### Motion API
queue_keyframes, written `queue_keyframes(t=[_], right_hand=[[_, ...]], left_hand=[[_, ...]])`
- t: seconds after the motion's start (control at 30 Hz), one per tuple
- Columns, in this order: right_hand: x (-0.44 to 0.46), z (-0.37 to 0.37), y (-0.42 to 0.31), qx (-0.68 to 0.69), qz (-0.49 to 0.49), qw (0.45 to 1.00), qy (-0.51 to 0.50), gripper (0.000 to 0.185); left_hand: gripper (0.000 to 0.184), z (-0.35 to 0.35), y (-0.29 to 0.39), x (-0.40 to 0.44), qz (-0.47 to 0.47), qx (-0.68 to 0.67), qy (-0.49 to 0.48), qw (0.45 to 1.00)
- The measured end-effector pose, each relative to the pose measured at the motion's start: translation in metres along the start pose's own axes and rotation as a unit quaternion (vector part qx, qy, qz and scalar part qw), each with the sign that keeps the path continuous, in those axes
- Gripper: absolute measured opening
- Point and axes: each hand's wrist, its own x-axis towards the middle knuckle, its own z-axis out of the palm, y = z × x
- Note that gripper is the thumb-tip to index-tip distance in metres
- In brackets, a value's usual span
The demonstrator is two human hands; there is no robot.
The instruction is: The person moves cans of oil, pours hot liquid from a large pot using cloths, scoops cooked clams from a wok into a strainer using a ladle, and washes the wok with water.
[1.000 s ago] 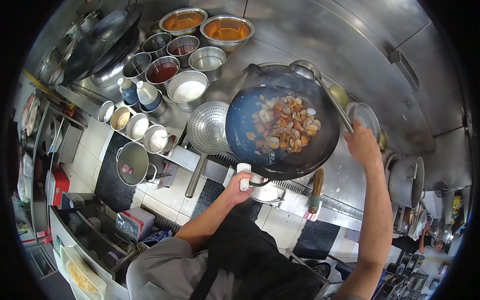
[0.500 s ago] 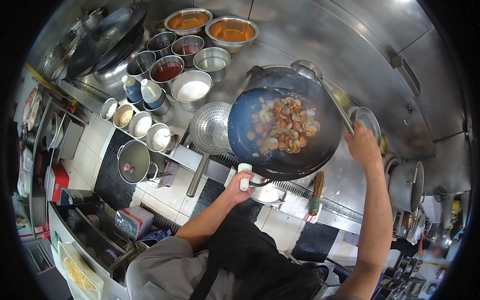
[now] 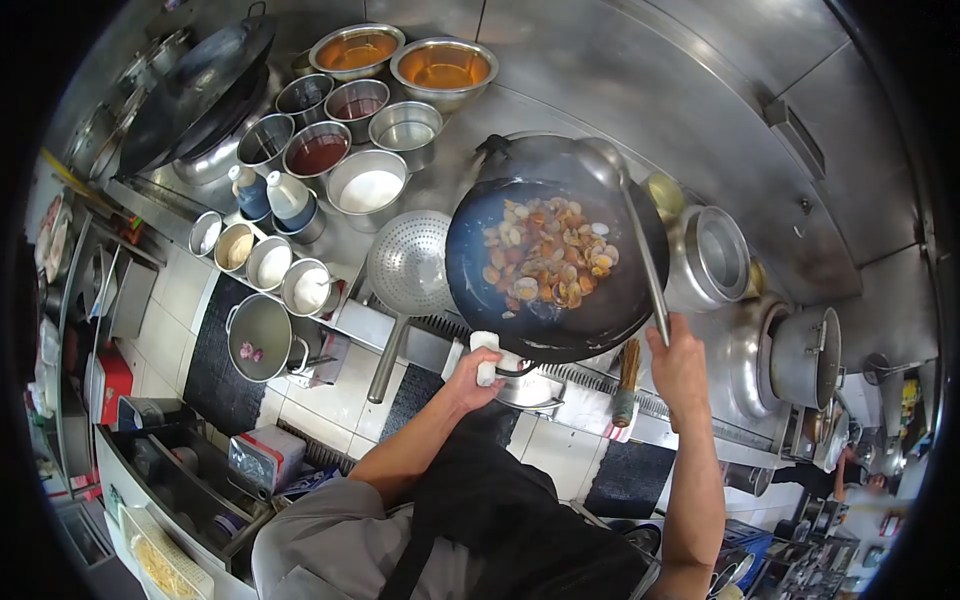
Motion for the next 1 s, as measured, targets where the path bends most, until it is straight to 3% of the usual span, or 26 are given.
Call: queue_keyframes(t=[0.17, 0.2, 0.33, 0.57, 0.67, 0.8, 0.87, 1.0], right_hand=[[0.004, 0.03, 0.013, -0.032, 0.033, 0.995, -0.091, 0.034], [0.002, 0.036, 0.011, 0.042, 0.114, 0.983, -0.136, 0.032], [-0.008, 0.041, -0.009, 0.275, 0.209, 0.907, -0.239, 0.03], [-0.02, 0.04, -0.042, 0.412, 0.287, 0.812, -0.299, 0.024], [-0.024, 0.043, -0.041, 0.407, 0.276, 0.81, -0.32, 0.026], [-0.036, 0.049, -0.044, 0.334, 0.234, 0.858, -0.312, 0.026], [-0.042, 0.042, -0.047, 0.238, 0.174, 0.912, -0.285, 0.025], [-0.051, 0.056, -0.012, 0.005, -0.032, 0.99, -0.136, 0.027]], left_hand=[[0.02, 0.007, 0.0, -0.001, 0.012, 0.011, 0.025, 1.0], [0.021, 0.008, 0.001, -0.004, 0.015, 0.011, 0.024, 1.0], [0.02, 0.003, 0.0, 0.001, 0.025, 0.004, 0.047, 0.999], [0.02, -0.005, -0.003, 0.006, 0.026, 0.013, 0.023, 0.999], [0.021, -0.001, -0.001, 0.006, 0.015, -0.002, 0.043, 0.999], [0.021, 0.007, 0.002, -0.001, 0.016, -0.007, 0.02, 1.0], [0.02, 0.006, 0.002, 0.0, 0.017, -0.012, 0.009, 1.0], [0.019, 0.003, 0.002, -0.001, 0.018, -0.036, 0.012, 0.999]])
